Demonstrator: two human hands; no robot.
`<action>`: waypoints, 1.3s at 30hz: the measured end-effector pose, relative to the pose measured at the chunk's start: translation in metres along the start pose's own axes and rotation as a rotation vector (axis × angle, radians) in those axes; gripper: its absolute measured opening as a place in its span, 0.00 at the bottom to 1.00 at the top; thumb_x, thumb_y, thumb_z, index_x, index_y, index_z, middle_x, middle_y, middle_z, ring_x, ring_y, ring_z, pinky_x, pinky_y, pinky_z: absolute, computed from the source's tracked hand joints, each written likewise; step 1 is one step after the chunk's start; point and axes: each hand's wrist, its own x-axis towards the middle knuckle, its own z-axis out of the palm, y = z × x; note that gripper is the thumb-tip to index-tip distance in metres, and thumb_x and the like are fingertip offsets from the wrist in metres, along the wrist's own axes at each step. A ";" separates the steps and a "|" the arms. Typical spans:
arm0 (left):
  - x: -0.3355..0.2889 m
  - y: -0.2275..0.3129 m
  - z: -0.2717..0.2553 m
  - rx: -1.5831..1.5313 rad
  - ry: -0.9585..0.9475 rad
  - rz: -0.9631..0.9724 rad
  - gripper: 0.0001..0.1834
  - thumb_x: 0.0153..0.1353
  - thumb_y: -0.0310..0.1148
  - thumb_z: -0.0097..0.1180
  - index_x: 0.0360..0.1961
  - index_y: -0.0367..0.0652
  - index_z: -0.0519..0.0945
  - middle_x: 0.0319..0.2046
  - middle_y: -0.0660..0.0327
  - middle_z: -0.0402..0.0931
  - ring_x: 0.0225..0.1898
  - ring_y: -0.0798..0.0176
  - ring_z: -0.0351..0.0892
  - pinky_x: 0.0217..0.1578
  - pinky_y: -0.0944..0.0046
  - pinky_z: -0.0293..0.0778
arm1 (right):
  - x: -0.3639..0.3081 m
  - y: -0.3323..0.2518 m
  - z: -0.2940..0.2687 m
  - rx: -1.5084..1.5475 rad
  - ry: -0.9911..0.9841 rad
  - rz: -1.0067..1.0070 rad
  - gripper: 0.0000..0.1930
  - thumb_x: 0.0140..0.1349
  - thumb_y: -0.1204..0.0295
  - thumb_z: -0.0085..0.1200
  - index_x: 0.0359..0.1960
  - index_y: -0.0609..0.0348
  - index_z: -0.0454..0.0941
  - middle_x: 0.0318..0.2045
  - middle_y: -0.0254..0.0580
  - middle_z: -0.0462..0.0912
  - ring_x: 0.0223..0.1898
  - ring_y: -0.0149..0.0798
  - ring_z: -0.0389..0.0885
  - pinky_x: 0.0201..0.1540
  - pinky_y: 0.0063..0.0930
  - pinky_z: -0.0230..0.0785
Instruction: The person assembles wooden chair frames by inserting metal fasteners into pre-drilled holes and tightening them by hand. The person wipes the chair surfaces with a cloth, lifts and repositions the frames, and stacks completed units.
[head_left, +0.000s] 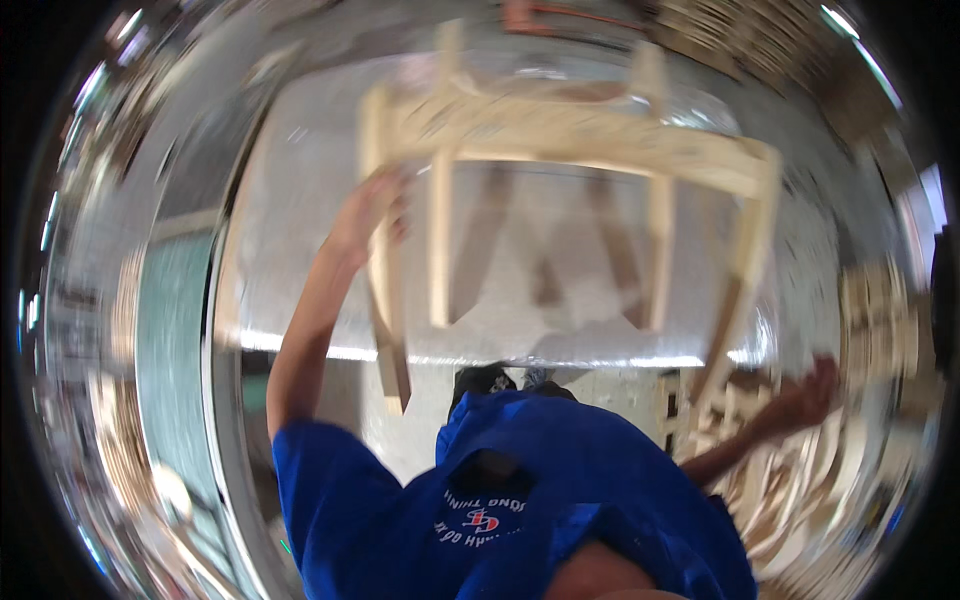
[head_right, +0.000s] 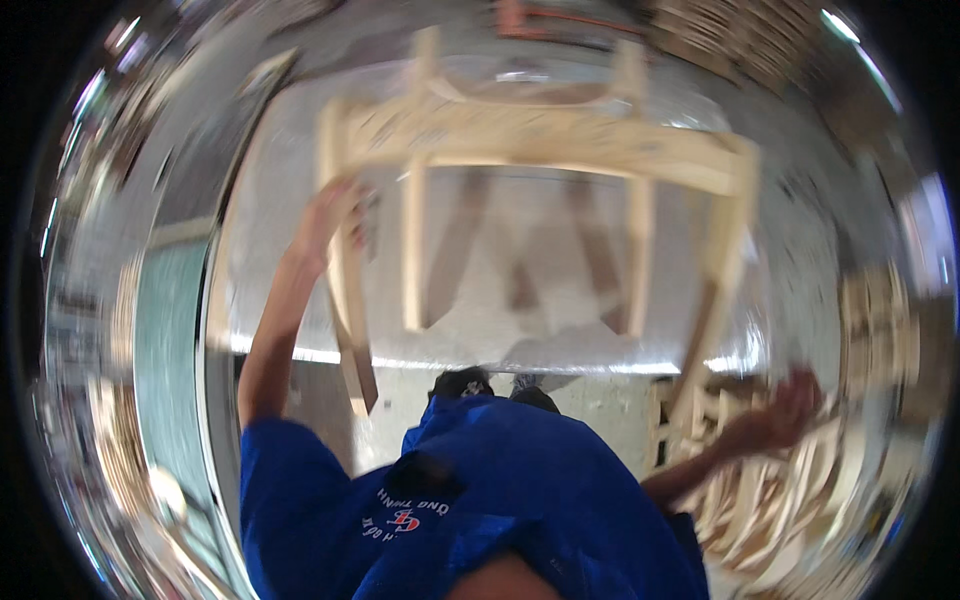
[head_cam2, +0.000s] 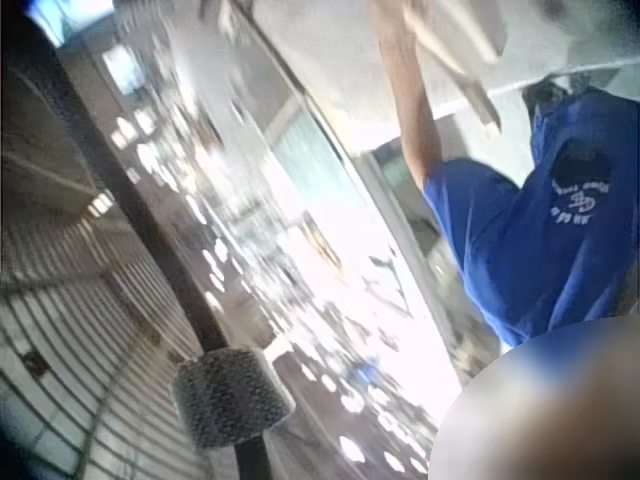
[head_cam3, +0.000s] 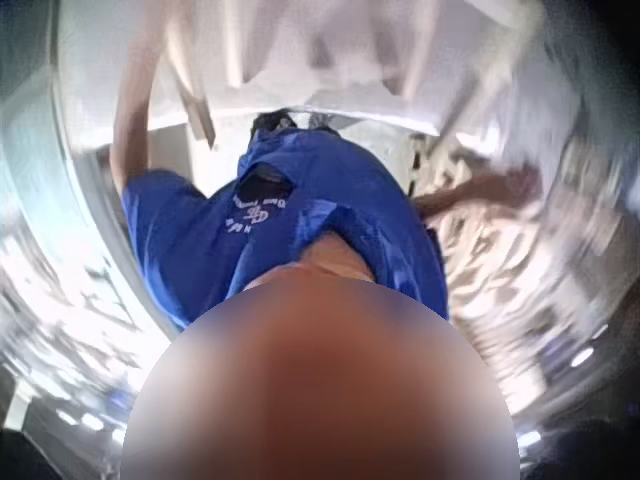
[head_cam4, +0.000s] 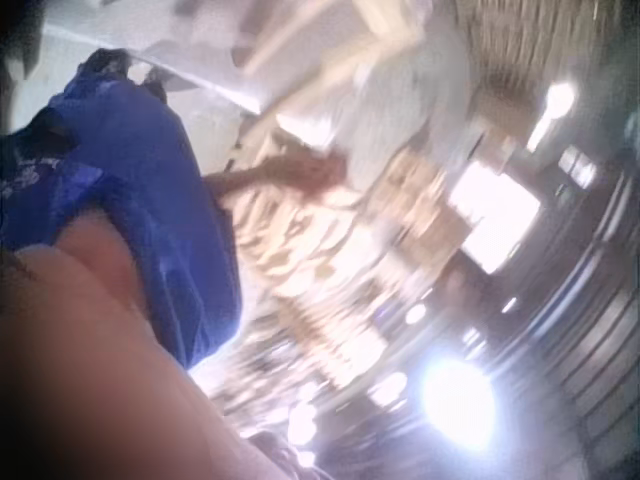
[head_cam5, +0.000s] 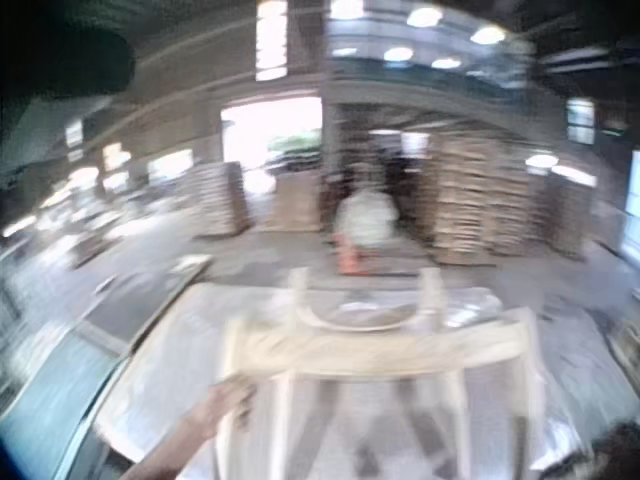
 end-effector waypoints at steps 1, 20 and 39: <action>0.003 -0.022 0.003 -0.012 0.005 0.105 0.16 0.61 0.45 0.50 0.45 0.48 0.71 0.26 0.67 0.66 0.24 0.70 0.69 0.22 0.67 0.69 | -0.006 0.058 0.001 0.136 -0.125 -0.062 0.15 0.64 0.70 0.39 0.42 0.65 0.77 0.42 0.45 0.80 0.42 0.44 0.79 0.41 0.34 0.73; 0.145 -0.117 0.009 0.371 -0.504 0.054 0.26 0.61 0.37 0.53 0.57 0.36 0.65 0.50 0.56 0.70 0.48 0.57 0.72 0.48 0.62 0.69 | -0.127 -0.185 0.110 0.979 -0.390 1.065 0.26 0.61 0.50 0.53 0.28 0.68 0.79 0.23 0.37 0.77 0.26 0.28 0.76 0.25 0.27 0.72; 0.227 -0.097 -0.100 0.520 -0.376 0.284 0.25 0.60 0.32 0.55 0.56 0.35 0.66 0.51 0.53 0.70 0.50 0.54 0.71 0.51 0.58 0.68 | -0.244 -0.502 0.389 0.944 -0.714 0.829 0.21 0.65 0.59 0.36 0.23 0.62 0.73 0.17 0.46 0.75 0.21 0.38 0.71 0.27 0.38 0.65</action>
